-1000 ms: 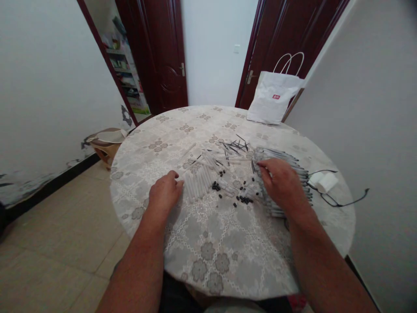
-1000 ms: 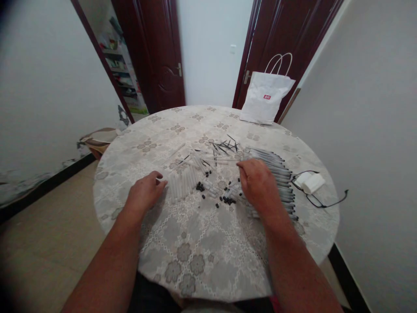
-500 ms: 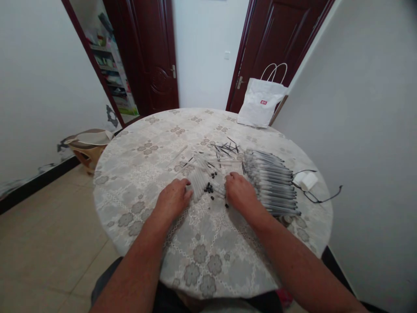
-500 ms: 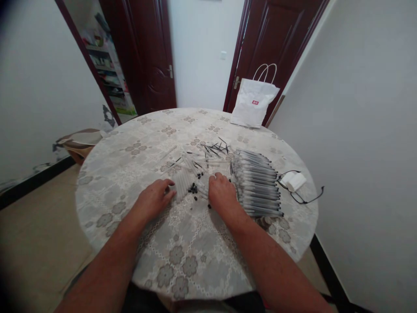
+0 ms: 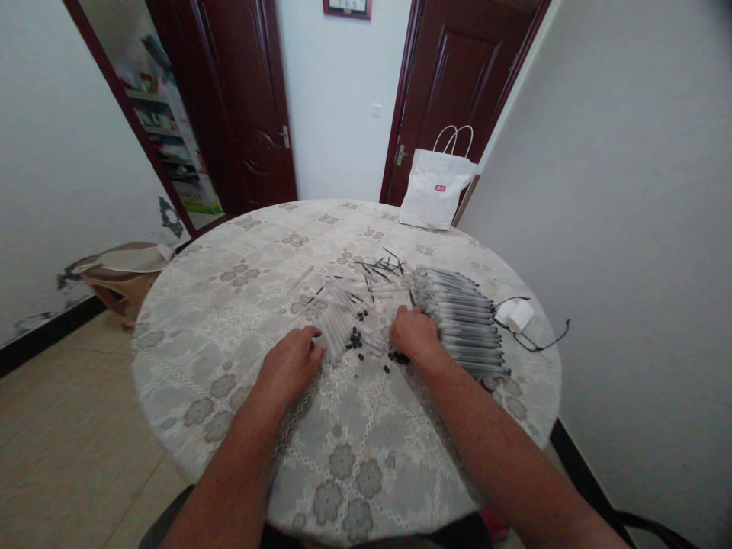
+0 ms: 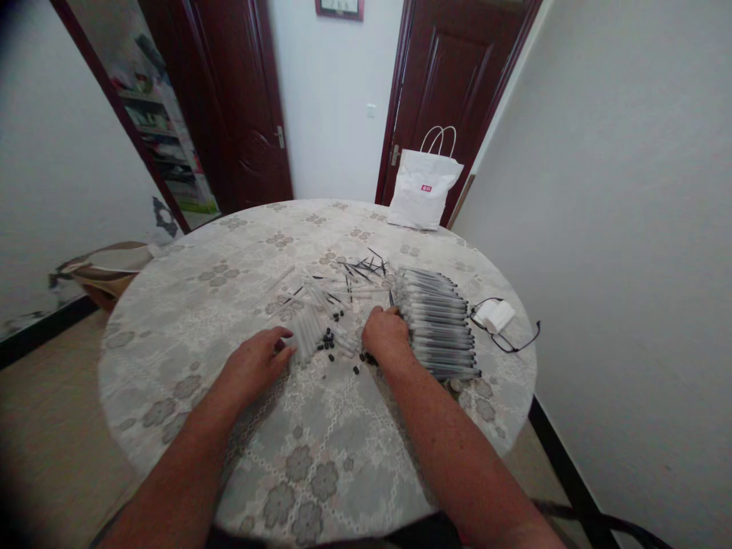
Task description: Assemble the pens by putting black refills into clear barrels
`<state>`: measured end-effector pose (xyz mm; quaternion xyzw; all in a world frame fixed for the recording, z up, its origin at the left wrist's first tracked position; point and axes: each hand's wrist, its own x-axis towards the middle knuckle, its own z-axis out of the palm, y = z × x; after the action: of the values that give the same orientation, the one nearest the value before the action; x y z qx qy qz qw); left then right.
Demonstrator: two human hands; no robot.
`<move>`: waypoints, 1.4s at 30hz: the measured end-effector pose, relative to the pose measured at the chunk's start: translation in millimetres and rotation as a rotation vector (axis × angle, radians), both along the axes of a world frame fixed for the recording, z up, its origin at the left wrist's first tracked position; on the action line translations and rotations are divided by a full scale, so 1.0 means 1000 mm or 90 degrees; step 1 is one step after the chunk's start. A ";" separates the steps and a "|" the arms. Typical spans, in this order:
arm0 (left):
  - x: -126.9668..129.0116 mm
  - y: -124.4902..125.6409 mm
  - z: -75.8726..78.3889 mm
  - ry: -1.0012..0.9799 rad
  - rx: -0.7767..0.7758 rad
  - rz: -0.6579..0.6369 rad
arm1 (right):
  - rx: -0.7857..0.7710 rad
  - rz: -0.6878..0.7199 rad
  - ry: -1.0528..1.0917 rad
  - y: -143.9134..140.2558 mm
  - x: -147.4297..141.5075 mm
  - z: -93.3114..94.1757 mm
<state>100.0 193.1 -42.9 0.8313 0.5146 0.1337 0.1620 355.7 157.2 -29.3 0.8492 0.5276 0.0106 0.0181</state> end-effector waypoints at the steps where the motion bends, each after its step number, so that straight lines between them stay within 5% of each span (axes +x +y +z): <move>1: 0.000 0.000 0.000 0.002 0.001 0.001 | 0.007 0.007 -0.001 -0.001 0.000 0.000; 6: 0.002 -0.001 0.003 0.036 -0.001 0.004 | 0.062 0.047 -0.024 -0.007 -0.002 -0.002; 12: 0.005 -0.004 0.004 0.072 0.012 0.015 | -0.004 0.009 -0.004 0.001 0.002 -0.004; 22: 0.004 -0.005 0.006 0.101 0.038 0.027 | -0.017 0.137 -0.004 -0.018 -0.019 0.005; 30: 0.007 -0.011 0.011 0.135 0.026 0.112 | -0.022 0.195 0.023 -0.023 -0.026 0.005; 42: 0.004 -0.014 0.011 0.222 0.063 0.133 | -0.006 0.098 0.035 -0.007 -0.015 -0.001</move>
<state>103.6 179.2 -31.4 0.7911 0.6109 0.0289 0.0145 340.3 150.4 -30.2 0.8060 0.5918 -0.0139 0.0070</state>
